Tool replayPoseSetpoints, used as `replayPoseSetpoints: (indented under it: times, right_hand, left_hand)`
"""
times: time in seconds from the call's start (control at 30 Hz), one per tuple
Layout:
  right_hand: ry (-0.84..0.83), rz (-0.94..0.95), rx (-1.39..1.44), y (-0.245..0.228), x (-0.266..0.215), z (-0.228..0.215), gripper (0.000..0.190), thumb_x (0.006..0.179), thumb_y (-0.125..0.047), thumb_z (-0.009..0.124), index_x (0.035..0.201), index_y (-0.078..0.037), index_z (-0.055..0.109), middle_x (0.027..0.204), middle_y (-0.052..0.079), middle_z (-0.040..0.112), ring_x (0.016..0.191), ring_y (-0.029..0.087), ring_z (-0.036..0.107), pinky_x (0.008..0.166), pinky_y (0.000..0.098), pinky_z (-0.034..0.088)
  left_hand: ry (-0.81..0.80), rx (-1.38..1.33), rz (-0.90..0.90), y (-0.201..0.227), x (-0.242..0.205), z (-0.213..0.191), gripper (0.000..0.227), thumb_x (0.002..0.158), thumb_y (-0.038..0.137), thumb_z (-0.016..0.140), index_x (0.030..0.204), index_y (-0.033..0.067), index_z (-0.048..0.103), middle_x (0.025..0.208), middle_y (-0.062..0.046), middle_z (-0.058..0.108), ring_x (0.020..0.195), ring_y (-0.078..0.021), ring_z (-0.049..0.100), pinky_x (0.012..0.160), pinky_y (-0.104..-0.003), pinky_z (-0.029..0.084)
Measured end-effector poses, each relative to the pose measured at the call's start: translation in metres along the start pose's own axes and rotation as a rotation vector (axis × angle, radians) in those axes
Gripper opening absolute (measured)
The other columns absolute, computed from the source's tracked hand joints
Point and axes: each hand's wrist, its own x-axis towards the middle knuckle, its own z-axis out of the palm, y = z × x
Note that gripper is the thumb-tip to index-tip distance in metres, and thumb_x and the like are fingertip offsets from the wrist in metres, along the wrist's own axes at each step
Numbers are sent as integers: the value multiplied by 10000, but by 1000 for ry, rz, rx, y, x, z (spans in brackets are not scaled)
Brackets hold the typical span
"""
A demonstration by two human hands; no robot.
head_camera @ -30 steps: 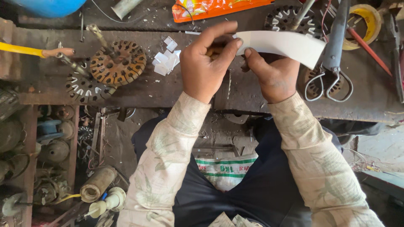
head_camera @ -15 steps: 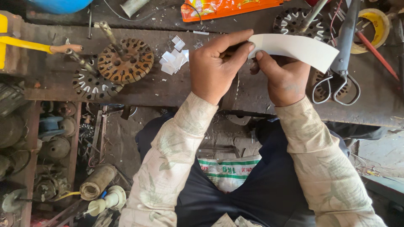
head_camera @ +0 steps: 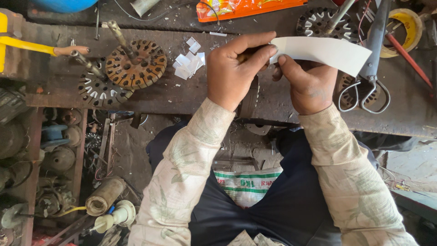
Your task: The person uses a pair of scissors to cut a white sheet of paper into small rectangular pieces. They repeatedly fold the paper and trim it, accumulating a pile of cut pieces on the workbench.
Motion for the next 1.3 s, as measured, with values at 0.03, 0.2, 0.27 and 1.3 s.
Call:
replayPoseSetpoints:
  times: [0.03, 0.2, 0.27, 1.3]
  right_hand:
    - [-9, 8, -7, -1, 0, -1, 225, 1000, 28, 682, 1220, 61, 643, 1085, 119, 702, 884, 190, 671, 731, 318, 561]
    - [-30, 9, 0, 0, 3, -5, 223, 990, 31, 692, 1205, 55, 640, 1067, 119, 700, 876, 186, 666, 728, 310, 553]
    - [-31, 4, 29, 2, 3, -6, 229, 979, 38, 705, 1194, 49, 626, 1060, 121, 699, 869, 184, 662, 737, 306, 552]
    - [270, -235, -1470, -35, -66, -124, 234, 911, -152, 850, 1062, -19, 731, 995, 127, 724, 902, 248, 703, 817, 369, 562]
  left_hand:
    - [-23, -90, -29, -1, 1, -1, 233, 926, 69, 801, 1155, 65, 757, 917, -43, 791, 752, -61, 709, 660, -201, 586]
    - [-77, -249, -70, -7, 2, -3, 267, 934, 56, 772, 1192, 43, 706, 922, -55, 771, 763, -77, 718, 654, -218, 603]
    - [-91, -252, -109, -11, 3, -3, 198, 960, 45, 777, 1151, 7, 742, 910, -74, 771, 743, -89, 701, 639, -226, 582]
    - [41, -393, -177, -16, 12, -19, 169, 899, 33, 816, 1040, -39, 755, 874, -103, 772, 705, -137, 720, 599, -241, 578]
